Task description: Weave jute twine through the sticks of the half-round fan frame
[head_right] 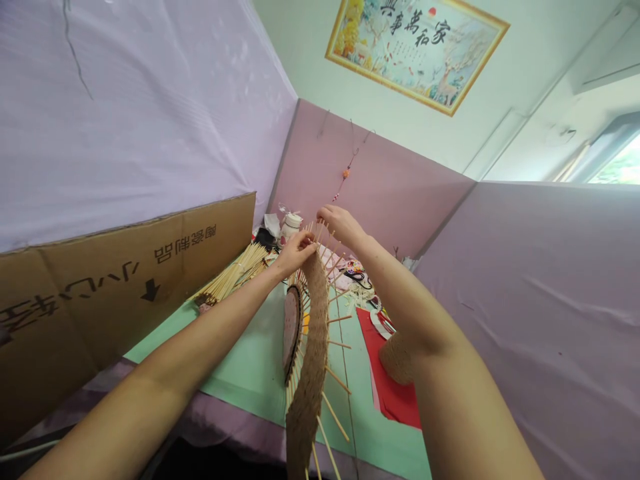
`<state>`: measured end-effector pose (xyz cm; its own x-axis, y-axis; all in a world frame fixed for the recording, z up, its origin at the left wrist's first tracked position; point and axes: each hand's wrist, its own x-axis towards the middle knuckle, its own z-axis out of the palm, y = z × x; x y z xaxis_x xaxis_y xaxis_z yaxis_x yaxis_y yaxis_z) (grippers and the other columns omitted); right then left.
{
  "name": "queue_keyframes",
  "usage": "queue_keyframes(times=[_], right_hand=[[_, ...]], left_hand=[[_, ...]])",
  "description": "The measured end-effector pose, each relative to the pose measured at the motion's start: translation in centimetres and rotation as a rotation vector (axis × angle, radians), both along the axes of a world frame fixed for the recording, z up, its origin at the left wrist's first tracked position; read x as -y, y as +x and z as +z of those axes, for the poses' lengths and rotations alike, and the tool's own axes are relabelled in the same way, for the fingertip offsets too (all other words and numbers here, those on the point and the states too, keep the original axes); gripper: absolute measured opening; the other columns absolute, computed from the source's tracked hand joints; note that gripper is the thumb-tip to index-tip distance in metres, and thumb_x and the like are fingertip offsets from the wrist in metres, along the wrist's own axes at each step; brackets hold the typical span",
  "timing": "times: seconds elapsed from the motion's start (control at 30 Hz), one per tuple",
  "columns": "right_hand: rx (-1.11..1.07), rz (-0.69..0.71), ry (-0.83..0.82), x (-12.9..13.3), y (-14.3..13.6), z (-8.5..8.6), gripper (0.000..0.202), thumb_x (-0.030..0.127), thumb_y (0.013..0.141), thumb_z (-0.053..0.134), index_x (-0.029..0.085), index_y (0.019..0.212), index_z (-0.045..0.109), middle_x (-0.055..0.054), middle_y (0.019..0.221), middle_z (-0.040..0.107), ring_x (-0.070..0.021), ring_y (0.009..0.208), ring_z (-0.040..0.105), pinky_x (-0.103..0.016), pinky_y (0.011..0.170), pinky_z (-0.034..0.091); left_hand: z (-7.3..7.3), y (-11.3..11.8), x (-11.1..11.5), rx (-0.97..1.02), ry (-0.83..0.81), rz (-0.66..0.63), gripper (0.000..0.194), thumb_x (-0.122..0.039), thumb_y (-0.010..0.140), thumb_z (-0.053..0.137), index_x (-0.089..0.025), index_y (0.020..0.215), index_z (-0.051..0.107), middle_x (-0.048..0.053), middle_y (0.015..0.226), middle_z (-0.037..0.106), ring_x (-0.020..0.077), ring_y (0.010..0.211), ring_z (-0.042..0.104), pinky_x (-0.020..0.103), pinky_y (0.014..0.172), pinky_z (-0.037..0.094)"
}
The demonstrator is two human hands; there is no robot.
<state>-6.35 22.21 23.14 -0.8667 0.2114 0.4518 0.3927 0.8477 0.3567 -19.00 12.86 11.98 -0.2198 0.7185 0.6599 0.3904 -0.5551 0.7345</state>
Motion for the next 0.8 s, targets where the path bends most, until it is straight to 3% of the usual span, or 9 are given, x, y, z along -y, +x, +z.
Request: queue_keyframes(times=[0.23,0.53,0.67,0.8], right_hand=[[-0.006,0.034,-0.116,-0.5,0.3,1.0,0.018,0.015,0.087,0.044,0.015,0.086,0.062,-0.010,0.088,0.064,-0.0184,0.079,0.055,-0.028,0.073,0.040],[-0.172,-0.112,-0.612,-1.2,0.2,2.2,0.008,0.019,0.072,0.057,0.016,0.069,0.063,0.000,0.063,0.059,-0.0121,0.062,0.049,-0.025,0.065,0.038],[-0.228,-0.134,-0.748,-1.8,0.5,0.9,0.010,0.023,0.070,0.060,0.014,0.068,0.064,0.001,0.059,0.057,-0.0109,0.056,0.047,-0.025,0.059,0.038],[-0.330,-0.141,-0.747,-2.0,0.4,-2.5,0.016,0.028,0.076,0.060,0.013,0.074,0.064,-0.001,0.063,0.059,-0.0114,0.057,0.049,-0.025,0.057,0.040]], left_hand=[[0.6,0.5,-0.3,-0.026,-0.005,-0.057,0.010,-0.024,0.079,0.059,-0.018,0.088,0.059,0.002,0.087,0.052,0.0171,0.087,0.054,0.031,0.083,0.047],[0.6,1.6,-0.8,-0.013,0.004,-0.090,0.010,-0.023,0.079,0.060,-0.019,0.088,0.059,0.002,0.087,0.051,0.0160,0.086,0.053,0.030,0.082,0.047],[0.6,1.8,-0.9,-0.008,-0.010,-0.090,0.011,-0.024,0.078,0.062,-0.020,0.087,0.060,0.002,0.087,0.052,0.0159,0.086,0.054,0.031,0.083,0.047],[0.2,1.8,-1.1,0.007,-0.010,-0.092,0.010,-0.026,0.079,0.062,-0.020,0.088,0.061,0.002,0.089,0.053,0.0163,0.089,0.054,0.032,0.086,0.048]])
